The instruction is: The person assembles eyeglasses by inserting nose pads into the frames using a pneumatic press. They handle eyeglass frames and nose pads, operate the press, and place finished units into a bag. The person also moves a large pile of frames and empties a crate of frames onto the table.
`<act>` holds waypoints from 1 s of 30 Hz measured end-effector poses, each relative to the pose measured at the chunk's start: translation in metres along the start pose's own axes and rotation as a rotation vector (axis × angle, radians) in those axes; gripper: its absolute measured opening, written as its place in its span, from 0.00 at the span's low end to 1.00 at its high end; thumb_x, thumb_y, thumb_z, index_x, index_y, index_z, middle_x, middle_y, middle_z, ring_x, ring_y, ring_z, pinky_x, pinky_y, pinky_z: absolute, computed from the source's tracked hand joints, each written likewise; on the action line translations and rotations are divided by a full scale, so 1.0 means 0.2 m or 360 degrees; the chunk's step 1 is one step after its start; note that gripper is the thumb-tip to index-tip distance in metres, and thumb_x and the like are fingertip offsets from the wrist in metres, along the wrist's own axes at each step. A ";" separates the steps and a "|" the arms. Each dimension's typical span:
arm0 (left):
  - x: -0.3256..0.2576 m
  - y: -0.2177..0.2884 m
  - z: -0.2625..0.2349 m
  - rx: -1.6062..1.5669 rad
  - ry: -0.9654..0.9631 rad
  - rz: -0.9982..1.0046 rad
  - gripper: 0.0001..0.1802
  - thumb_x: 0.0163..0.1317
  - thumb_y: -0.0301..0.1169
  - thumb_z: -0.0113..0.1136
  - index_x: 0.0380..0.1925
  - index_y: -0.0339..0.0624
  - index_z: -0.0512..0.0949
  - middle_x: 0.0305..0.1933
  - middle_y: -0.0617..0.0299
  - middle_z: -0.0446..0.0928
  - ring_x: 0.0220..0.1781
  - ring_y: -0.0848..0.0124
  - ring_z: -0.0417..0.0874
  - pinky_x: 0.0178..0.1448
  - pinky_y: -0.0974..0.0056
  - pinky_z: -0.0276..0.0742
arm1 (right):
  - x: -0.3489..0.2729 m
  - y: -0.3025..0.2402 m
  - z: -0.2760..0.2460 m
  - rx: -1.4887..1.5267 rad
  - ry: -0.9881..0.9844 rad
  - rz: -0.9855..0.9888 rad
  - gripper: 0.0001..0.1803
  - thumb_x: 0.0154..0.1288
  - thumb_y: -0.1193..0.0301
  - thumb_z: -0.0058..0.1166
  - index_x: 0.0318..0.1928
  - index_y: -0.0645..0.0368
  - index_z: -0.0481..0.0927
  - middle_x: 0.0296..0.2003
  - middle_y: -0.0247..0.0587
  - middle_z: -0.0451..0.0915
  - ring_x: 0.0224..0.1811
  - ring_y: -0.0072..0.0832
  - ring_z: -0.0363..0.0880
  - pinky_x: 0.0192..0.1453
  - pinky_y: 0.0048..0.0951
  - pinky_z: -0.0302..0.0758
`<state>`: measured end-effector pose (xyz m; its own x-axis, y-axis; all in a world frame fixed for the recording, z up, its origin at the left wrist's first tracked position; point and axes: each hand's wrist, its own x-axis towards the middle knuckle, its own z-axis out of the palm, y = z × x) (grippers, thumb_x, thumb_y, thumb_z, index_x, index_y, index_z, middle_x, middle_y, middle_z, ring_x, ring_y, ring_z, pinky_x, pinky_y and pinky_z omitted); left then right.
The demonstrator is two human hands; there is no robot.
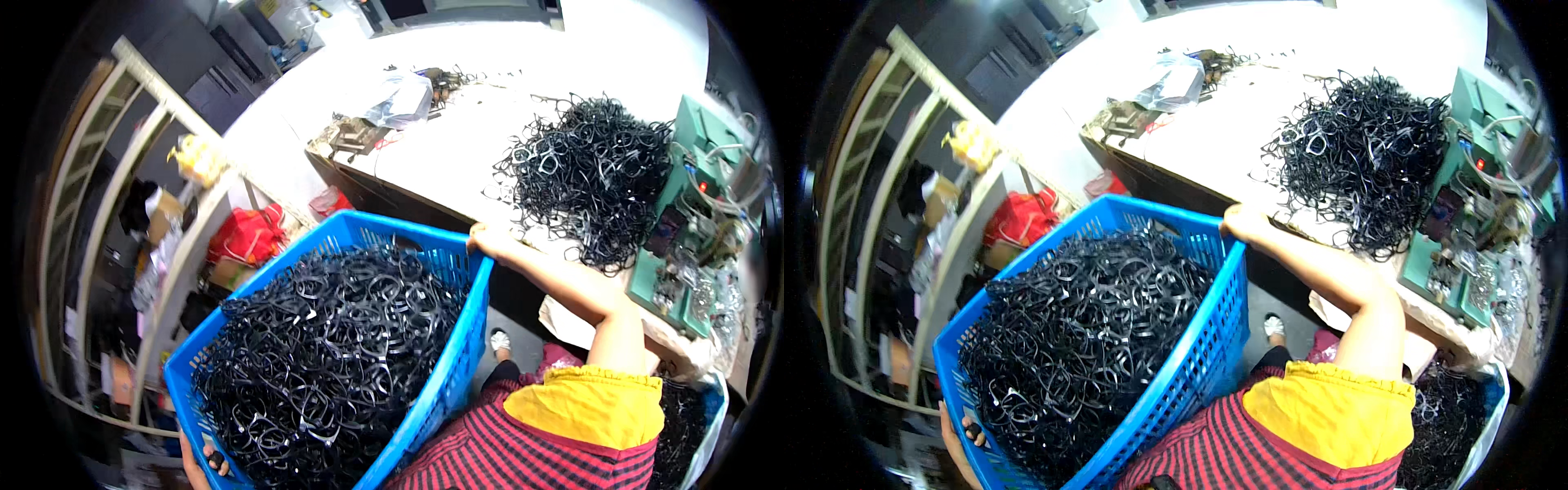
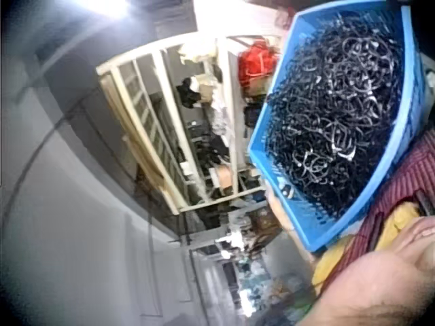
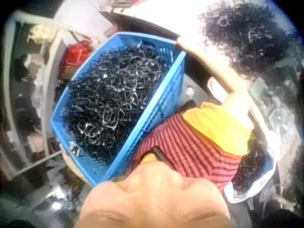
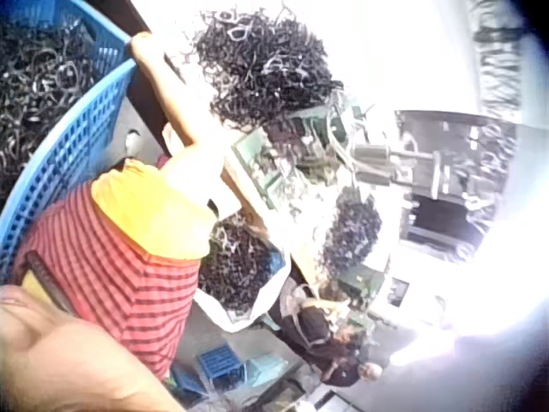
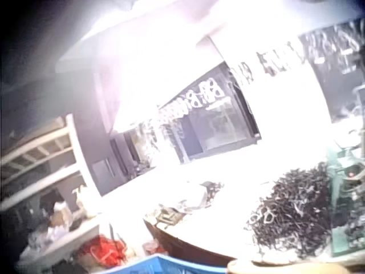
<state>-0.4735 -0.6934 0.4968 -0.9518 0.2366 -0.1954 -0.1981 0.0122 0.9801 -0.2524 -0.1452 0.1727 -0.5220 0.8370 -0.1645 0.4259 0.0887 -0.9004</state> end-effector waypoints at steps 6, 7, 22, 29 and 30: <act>0.24 0.68 1.00 0.0417 -0.0303 0.0496 0.23 0.76 0.45 0.44 0.66 0.52 0.67 0.24 0.72 0.70 0.16 0.86 0.67 0.13 0.78 0.60 | 0.76 0.10 -0.44 0.0462 0.0197 -0.0129 0.09 0.40 0.65 0.66 0.24 0.54 0.87 0.26 0.40 0.84 0.30 0.32 0.81 0.39 0.31 0.77; 0.16 0.77 1.42 0.0648 -0.0172 0.0566 0.21 0.76 0.43 0.43 0.64 0.50 0.69 0.25 0.74 0.70 0.16 0.88 0.66 0.14 0.79 0.58 | 0.90 0.30 -0.43 0.0201 0.0361 -0.0385 0.11 0.39 0.64 0.67 0.25 0.55 0.87 0.26 0.40 0.84 0.31 0.32 0.82 0.40 0.32 0.77; 0.94 0.76 4.89 0.1529 -0.1875 0.1654 0.35 0.65 0.46 0.57 0.67 0.40 0.66 0.26 0.60 0.71 0.25 0.76 0.70 0.30 0.68 0.70 | 1.47 0.98 -0.14 0.2473 0.1626 0.1370 0.19 0.57 0.61 0.62 0.43 0.65 0.81 0.41 0.46 0.81 0.39 0.37 0.78 0.42 0.40 0.77; 1.28 0.76 5.17 0.1582 -0.1791 0.1766 0.32 0.67 0.44 0.55 0.66 0.38 0.66 0.36 0.55 0.70 0.35 0.69 0.69 0.41 0.64 0.67 | 1.85 0.97 -0.47 0.2561 0.1573 0.1271 0.12 0.65 0.65 0.58 0.42 0.60 0.75 0.39 0.50 0.78 0.32 0.39 0.78 0.35 0.51 0.83; 1.33 0.74 5.20 0.1570 -0.1791 0.1769 0.32 0.67 0.44 0.55 0.66 0.38 0.67 0.37 0.55 0.70 0.37 0.69 0.69 0.42 0.63 0.66 | 1.84 0.97 -0.48 0.2443 0.1475 0.1275 0.12 0.65 0.66 0.57 0.43 0.60 0.75 0.40 0.50 0.78 0.33 0.39 0.78 0.34 0.50 0.83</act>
<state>-0.5123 0.3817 0.6271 0.1308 0.9756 0.1762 0.9093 -0.1889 0.3707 -0.2910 0.2314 -0.0234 0.1329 0.4625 -0.8766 -0.8319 -0.4288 -0.3524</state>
